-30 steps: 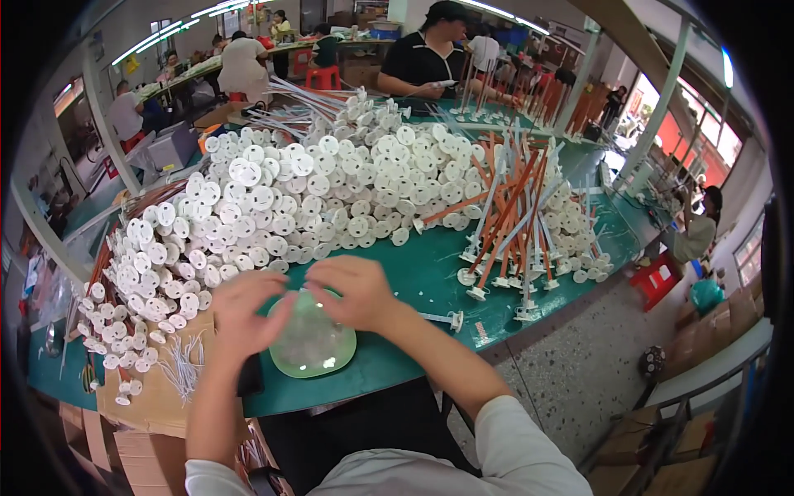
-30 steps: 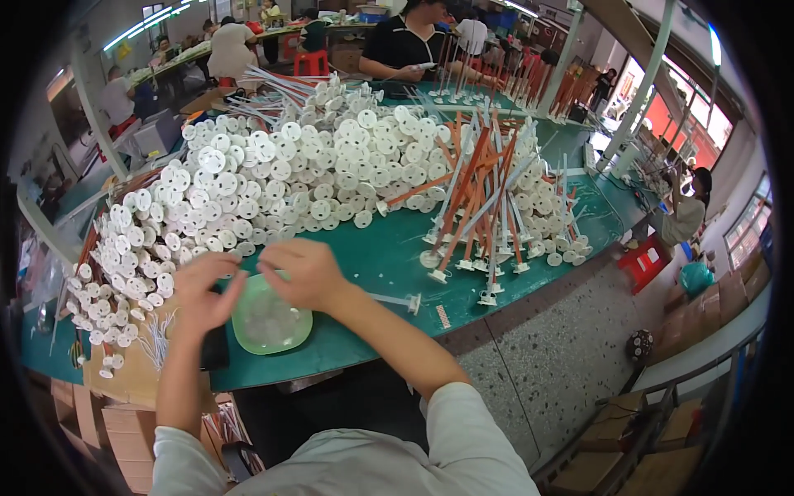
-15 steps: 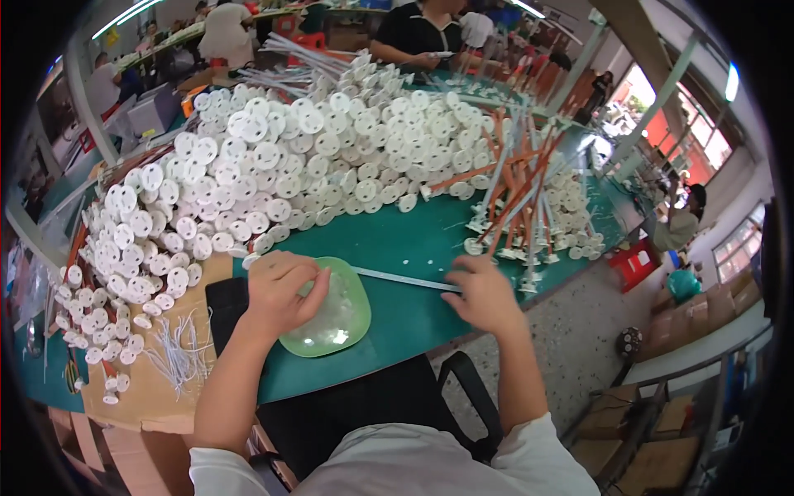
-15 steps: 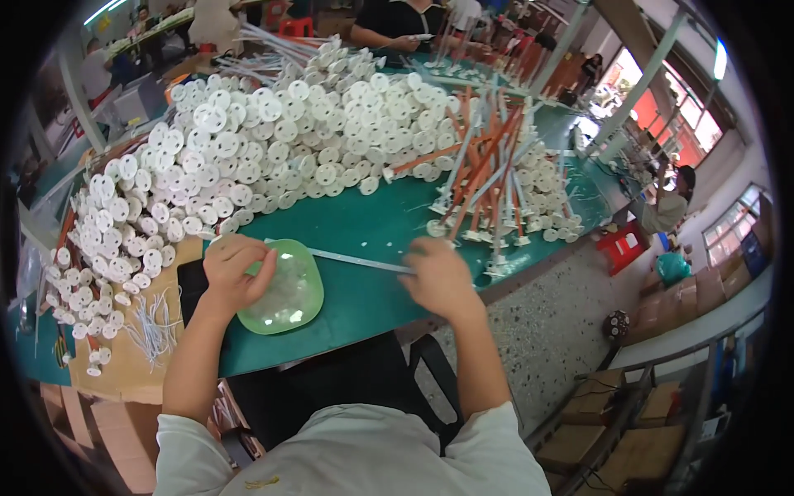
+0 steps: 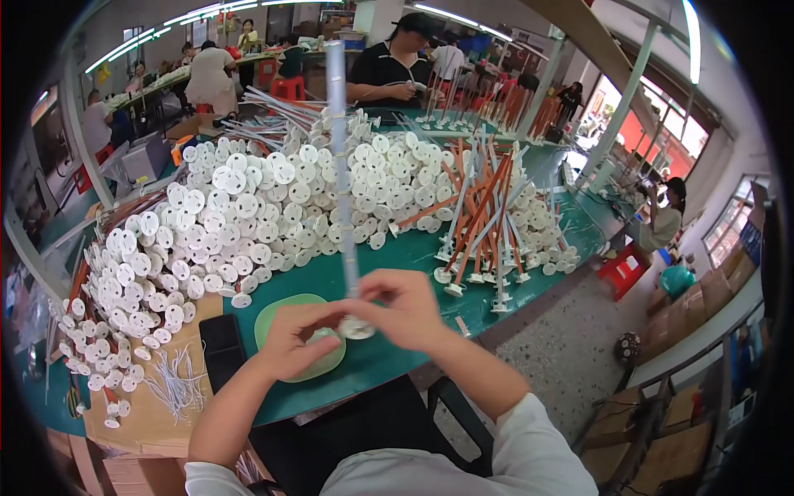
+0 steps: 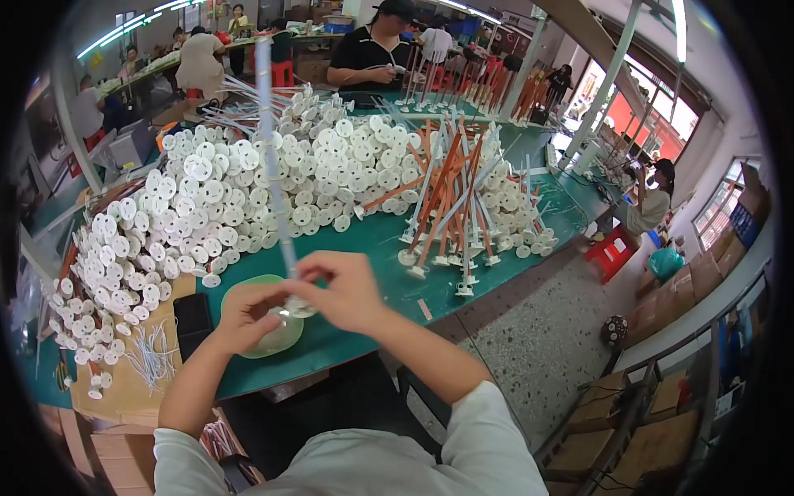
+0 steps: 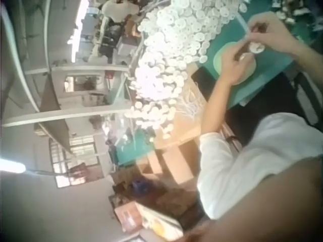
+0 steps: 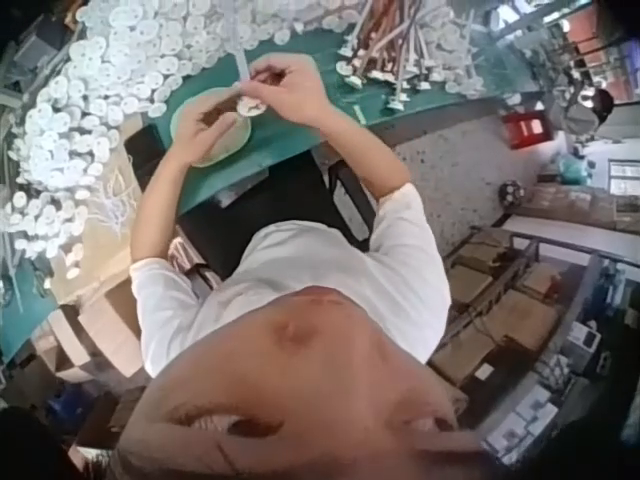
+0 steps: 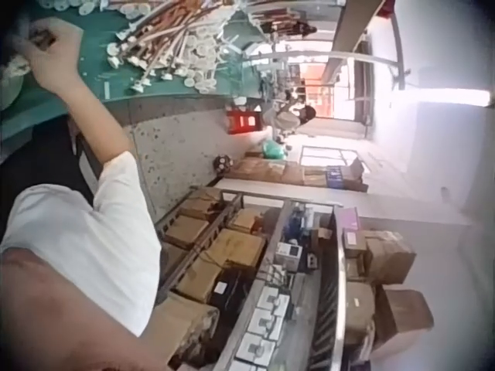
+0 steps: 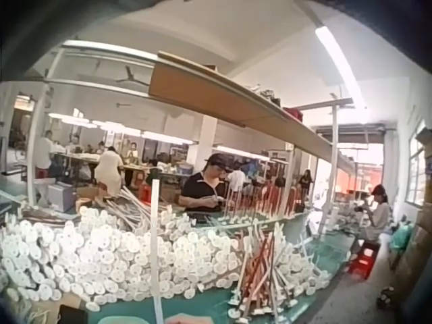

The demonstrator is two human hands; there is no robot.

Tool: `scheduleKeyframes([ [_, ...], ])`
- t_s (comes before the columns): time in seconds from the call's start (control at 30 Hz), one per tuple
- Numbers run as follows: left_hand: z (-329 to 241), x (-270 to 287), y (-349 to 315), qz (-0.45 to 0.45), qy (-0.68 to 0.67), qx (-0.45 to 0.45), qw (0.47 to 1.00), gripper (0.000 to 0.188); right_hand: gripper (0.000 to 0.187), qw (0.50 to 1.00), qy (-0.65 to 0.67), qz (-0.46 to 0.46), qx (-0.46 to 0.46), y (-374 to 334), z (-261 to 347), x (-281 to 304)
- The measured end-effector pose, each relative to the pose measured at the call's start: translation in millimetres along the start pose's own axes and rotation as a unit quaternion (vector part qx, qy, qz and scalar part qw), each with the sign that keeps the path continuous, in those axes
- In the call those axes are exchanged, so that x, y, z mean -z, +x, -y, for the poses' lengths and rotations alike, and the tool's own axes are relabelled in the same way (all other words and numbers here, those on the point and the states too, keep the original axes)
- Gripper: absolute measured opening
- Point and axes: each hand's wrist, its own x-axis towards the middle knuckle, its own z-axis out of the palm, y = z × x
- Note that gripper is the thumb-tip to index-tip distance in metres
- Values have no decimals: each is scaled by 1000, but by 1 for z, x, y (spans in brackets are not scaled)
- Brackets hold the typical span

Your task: Assemble LED light strips into plastic tubes and attach them to balloon bases.

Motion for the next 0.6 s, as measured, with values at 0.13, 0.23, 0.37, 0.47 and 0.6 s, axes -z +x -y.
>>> scheduleKeyframes([
  [0.13, 26, 28, -14, -16, -131, 155, 979, 38, 12, 994, 67, 62, -55, 41, -20, -36],
  [0.23, 37, 45, -21, -91, -169, 148, 970, 34, 16, 988, 117, 58, -87, 59, -32, -58],
  [0.37, 42, 48, -22, -194, -250, 198, 928, 30, 27, 988, -6, -48, 145, 69, -50, -64],
  [0.47, 45, 46, -19, -186, -290, 213, 914, 30, 33, 905, -108, -35, 410, 72, -65, -57],
  [0.6, 51, 42, -28, -191, -272, 251, 909, 30, 27, 871, -179, -30, 457, 66, -79, -65],
])
